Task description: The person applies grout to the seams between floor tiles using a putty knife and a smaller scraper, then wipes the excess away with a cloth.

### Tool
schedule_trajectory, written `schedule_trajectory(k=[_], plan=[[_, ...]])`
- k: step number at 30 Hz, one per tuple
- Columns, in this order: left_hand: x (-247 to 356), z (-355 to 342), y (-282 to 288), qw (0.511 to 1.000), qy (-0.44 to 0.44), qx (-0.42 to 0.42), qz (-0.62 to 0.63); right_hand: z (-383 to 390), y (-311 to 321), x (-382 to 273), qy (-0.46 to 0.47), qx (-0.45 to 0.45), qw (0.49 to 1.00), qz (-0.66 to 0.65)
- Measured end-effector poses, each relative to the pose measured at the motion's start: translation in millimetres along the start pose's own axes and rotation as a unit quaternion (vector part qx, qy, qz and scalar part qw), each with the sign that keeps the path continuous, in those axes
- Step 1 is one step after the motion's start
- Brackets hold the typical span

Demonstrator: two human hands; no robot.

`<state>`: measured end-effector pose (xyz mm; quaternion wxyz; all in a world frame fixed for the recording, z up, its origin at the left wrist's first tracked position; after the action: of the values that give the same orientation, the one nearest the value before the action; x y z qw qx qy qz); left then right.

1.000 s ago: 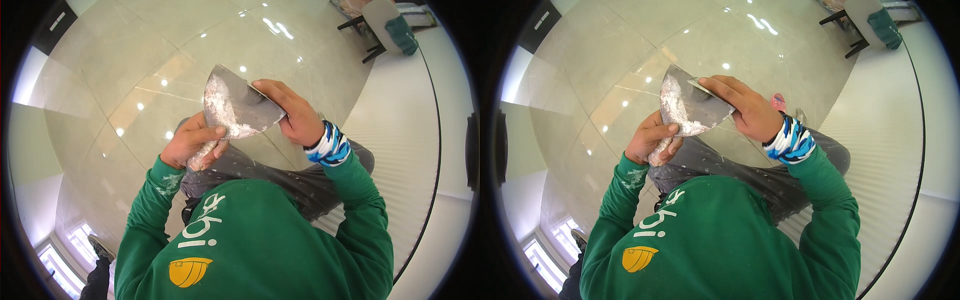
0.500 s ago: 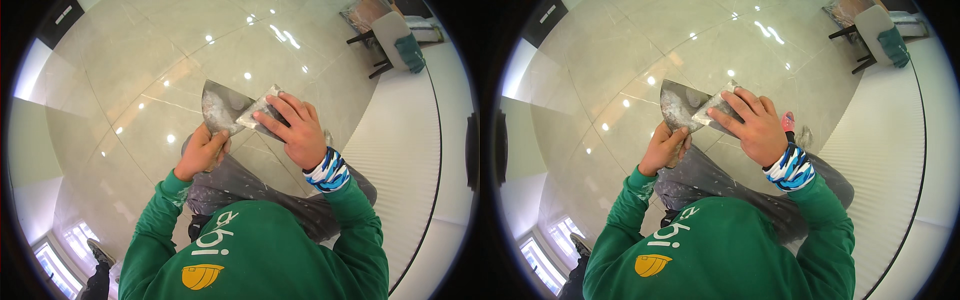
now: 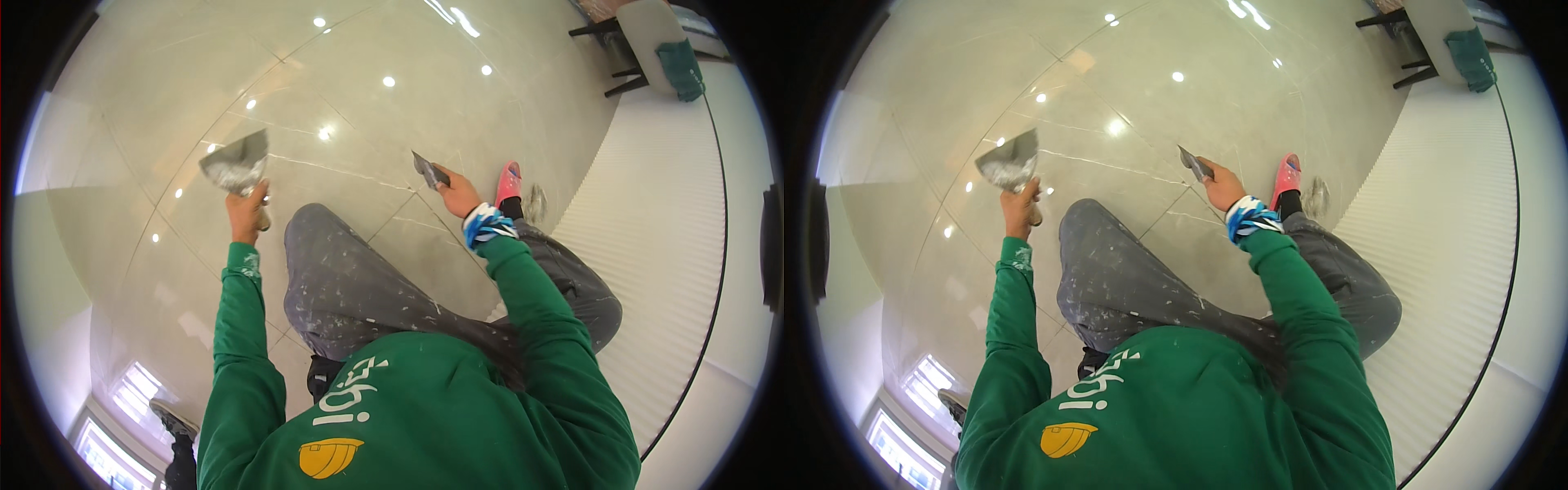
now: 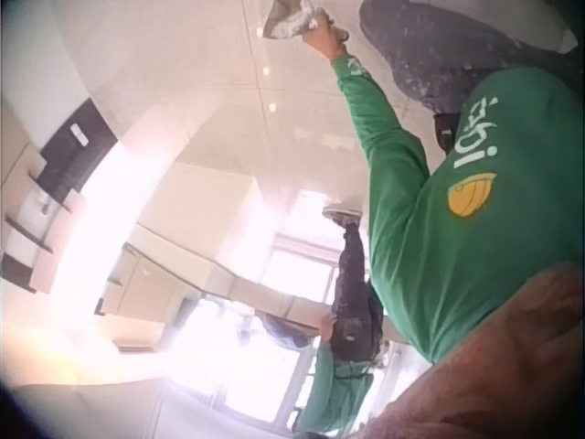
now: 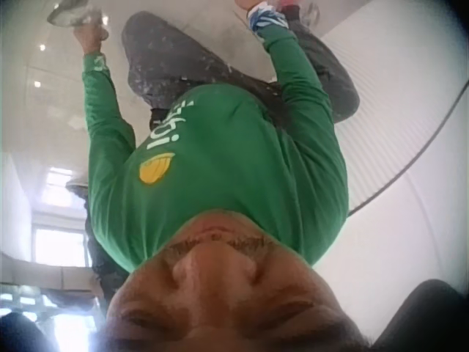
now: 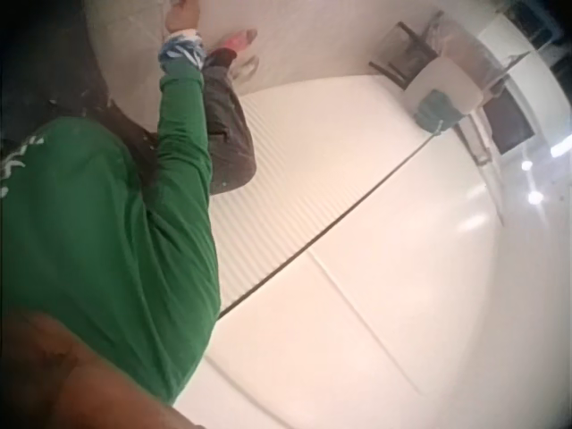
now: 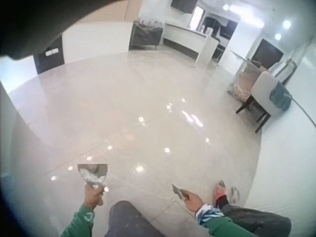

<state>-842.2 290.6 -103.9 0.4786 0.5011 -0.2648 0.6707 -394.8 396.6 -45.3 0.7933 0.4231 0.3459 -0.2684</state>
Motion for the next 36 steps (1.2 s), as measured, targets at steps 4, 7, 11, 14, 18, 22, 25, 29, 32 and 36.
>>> schedule_trajectory(k=[4, 7, 11, 14, 18, 22, 25, 29, 32, 36], plan=[[-118.3, -77.5, 47.6, 0.988, 0.007, 0.125, -0.087, -70.1, -32.3, 95.8, -0.097, 0.044, 0.993, 0.058], [-175.8, -138.6, 53.2, 0.974, 0.071, 0.187, -0.111, -113.9, -47.2, 133.6, -0.059, 0.081, 0.982, 0.159], [-204.1, -173.7, 55.8, 0.926, 0.033, 0.293, -0.236, -154.7, -69.9, 166.3, -0.125, 0.106, 0.96, 0.229], [-216.3, -194.9, 51.0, 0.9, -0.018, 0.329, -0.286, -170.3, -88.8, 189.5, -0.152, 0.102, 0.95, 0.253], [-230.3, -218.7, 44.4, 0.874, -0.05, 0.29, -0.386, -175.9, -119.1, 204.9, -0.113, 0.143, 0.935, 0.304], [-236.4, -218.7, 52.1, 0.867, -0.071, 0.294, -0.396, -190.5, -126.5, 208.8, -0.167, 0.025, 0.959, 0.228], [-217.6, -224.1, 33.7, 0.84, -0.139, 0.287, -0.439, -199.9, -110.0, 214.9, -0.179, 0.102, 0.949, 0.238], [-220.6, -224.1, 41.8, 0.833, -0.146, 0.286, -0.451, -187.0, -147.9, 223.5, -0.134, 0.095, 0.943, 0.29], [-231.0, -218.7, 52.0, 0.831, -0.138, 0.28, -0.46, -188.4, -143.4, 217.4, -0.172, 0.029, 0.955, 0.239], [-228.9, -219.9, 50.9, 0.81, -0.126, 0.288, -0.495, -202.3, -143.2, 207.3, -0.141, 0.094, 0.951, 0.258]])
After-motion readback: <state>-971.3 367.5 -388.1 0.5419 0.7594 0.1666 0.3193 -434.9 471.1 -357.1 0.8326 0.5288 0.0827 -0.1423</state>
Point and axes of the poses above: each hand's wrist, its own z-axis away from the middle knuckle, its own y-axis out of the back of the hand, x = y × z, the point moved 10 cm from there along -z, towards the middle knuckle, and after that the axes turned 9 degrees about -z, right-handed, at the moved point
